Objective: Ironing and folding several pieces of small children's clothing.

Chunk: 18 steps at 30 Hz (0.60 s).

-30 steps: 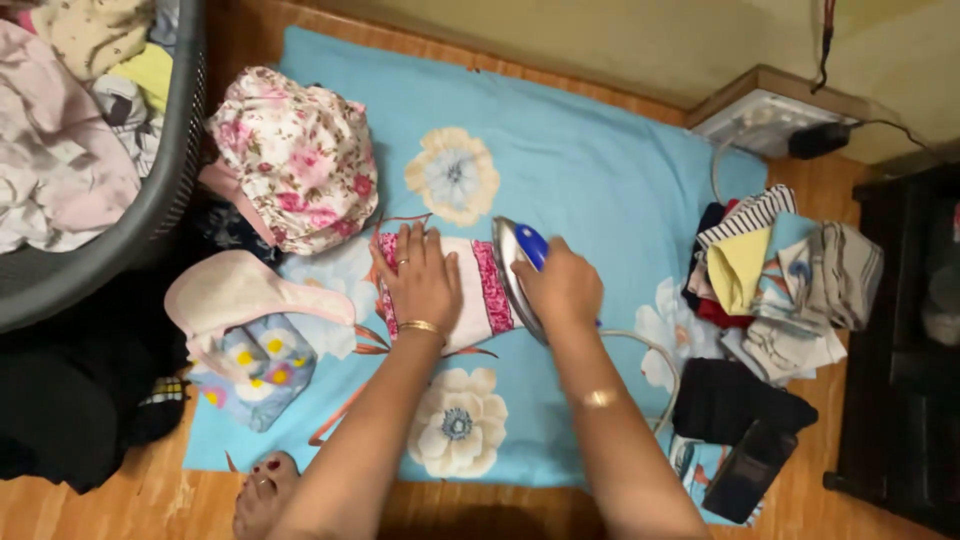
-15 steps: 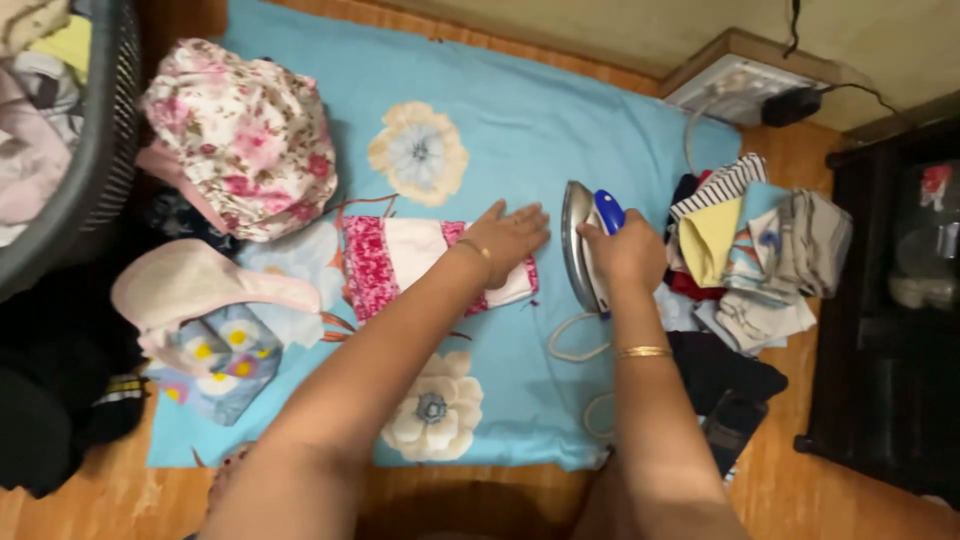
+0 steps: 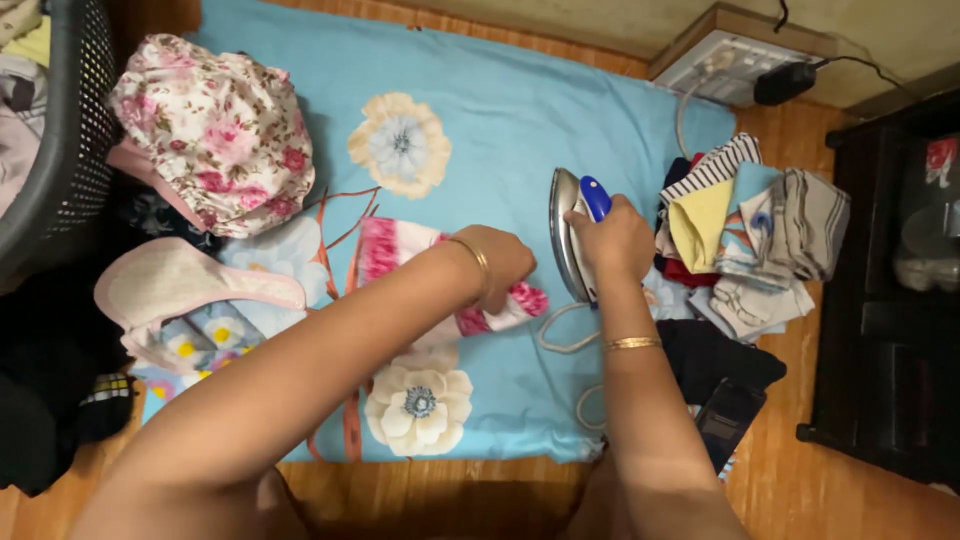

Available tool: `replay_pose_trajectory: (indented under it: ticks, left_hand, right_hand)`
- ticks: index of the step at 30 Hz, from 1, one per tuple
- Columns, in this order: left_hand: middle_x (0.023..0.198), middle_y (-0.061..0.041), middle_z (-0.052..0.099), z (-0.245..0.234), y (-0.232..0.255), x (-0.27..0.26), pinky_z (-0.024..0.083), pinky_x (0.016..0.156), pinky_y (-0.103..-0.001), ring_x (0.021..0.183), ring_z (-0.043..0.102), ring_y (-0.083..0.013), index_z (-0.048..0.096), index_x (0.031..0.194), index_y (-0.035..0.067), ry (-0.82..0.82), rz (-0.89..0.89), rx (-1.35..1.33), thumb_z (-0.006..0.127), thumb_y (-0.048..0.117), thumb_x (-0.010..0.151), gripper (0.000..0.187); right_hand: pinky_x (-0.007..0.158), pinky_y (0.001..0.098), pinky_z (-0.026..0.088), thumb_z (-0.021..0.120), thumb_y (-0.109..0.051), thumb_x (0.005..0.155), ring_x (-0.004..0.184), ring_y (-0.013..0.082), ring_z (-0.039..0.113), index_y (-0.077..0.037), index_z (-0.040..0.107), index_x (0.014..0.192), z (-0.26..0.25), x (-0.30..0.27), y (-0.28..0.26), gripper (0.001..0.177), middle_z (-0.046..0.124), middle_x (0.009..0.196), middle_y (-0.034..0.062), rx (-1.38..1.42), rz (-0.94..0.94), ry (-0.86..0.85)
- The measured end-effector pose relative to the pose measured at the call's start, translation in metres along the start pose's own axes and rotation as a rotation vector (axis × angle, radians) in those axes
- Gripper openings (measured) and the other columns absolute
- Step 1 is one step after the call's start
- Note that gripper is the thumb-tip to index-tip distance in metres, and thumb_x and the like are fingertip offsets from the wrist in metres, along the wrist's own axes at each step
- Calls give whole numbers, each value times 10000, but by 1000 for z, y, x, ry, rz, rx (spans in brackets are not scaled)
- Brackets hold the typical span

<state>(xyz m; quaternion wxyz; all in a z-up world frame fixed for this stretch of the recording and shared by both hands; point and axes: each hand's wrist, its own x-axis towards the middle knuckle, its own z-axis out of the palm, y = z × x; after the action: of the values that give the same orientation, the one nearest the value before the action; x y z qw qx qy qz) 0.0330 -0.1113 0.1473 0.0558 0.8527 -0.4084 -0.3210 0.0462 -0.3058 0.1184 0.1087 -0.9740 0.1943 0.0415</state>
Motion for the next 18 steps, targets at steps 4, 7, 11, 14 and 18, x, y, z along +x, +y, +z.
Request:
replay_pose_trajectory:
  ticks: [4,7,11,14,18]
  left_hand:
    - [949,-144,735,-48,4,-64,560,804,-462,939,705,-350,704,1090,97,169,77,-303,812,175,632,477]
    - [937,-184,742,-48,-15,-89,555,848,-426,966,713,-342,595,1316,114,327,-35,-581,814,238,710,656]
    - [1018,-169,775,35,-74,-68,584,836,-366,930,762,-288,685,1165,10,834,-269,-1039,855,363,653,645]
    - [1015,-186,763,136,-127,-47,569,833,-393,927,746,-314,708,1110,-9,933,-651,-1076,870,399,669,623]
    - [940,-212,746,161,-132,-68,567,797,-449,877,739,-370,710,1014,14,880,-873,-972,823,488,700,580]
  right_hand:
    - [787,527,553,860,-519,730,935,436,702,-36,697,1018,-2,0,1,585,734,995,229,4,-3,1]
    - [787,525,553,857,-494,737,936,436,701,-34,699,1021,-2,-1,1,563,733,997,232,14,-8,-6]
    - [779,521,545,865,-493,743,904,433,700,-17,707,984,-1,-1,4,556,731,972,234,35,-51,-4]
    - [766,523,541,883,-509,725,878,439,695,-8,709,962,1,2,9,581,725,949,241,22,-55,12]
    - [738,537,530,906,-541,716,840,449,686,-5,711,952,-5,-9,16,617,717,907,249,36,-24,119]
